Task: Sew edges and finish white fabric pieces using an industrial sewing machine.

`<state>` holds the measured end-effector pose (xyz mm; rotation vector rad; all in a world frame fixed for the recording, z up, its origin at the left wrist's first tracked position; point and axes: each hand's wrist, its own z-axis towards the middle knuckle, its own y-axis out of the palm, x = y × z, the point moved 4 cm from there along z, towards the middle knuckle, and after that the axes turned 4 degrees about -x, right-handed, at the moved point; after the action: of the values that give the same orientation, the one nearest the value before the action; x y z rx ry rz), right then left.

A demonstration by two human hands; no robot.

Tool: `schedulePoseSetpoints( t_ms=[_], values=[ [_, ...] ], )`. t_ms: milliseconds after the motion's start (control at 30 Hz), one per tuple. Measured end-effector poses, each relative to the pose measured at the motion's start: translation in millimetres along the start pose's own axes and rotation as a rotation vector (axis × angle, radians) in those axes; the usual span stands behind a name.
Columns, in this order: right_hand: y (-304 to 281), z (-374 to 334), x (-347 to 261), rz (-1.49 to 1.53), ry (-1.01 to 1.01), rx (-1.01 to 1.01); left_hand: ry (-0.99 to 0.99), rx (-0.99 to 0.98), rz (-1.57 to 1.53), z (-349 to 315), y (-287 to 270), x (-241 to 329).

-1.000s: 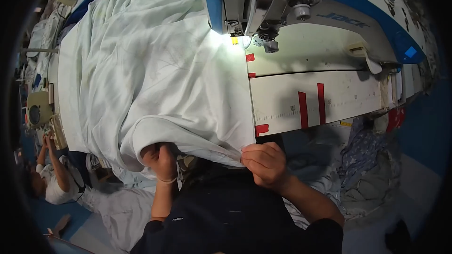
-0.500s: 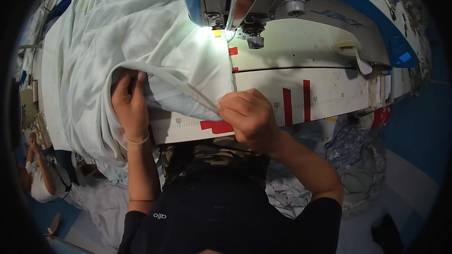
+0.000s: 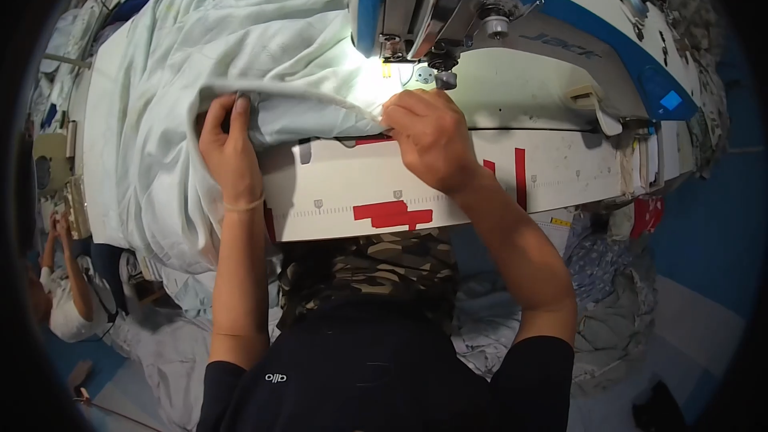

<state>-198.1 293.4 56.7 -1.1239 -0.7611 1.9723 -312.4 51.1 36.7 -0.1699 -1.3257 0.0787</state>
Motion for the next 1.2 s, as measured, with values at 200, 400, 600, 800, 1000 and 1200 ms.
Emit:
schedulePoseSetpoints(
  t_ms=[200, 400, 600, 800, 1000, 1200],
  values=[
    [-2, -6, -29, -0.026, 0.092, -0.028, 0.469, -0.110, 0.412, -130, -46, 73],
    [-15, -92, -106, 0.147, 0.292, 0.155, 0.678, -0.486, 0.492, -204, -5, 51],
    [-15, -166, -142, 0.019, 0.336, 0.223, 0.583, -0.407, 0.303, -217, 18, 49],
    [-9, -163, -136, 0.023, 0.175, 0.319, 0.675, -0.358, 0.248, -222, 26, 56],
    [-7, -159, -129, -0.109, -0.124, 0.283, 0.686, -0.320, 0.260, -223, 29, 54],
    [-13, -145, -127, -0.029, -0.190, 0.201, 0.619, -0.444, 0.253, -220, 24, 60]
  ],
)
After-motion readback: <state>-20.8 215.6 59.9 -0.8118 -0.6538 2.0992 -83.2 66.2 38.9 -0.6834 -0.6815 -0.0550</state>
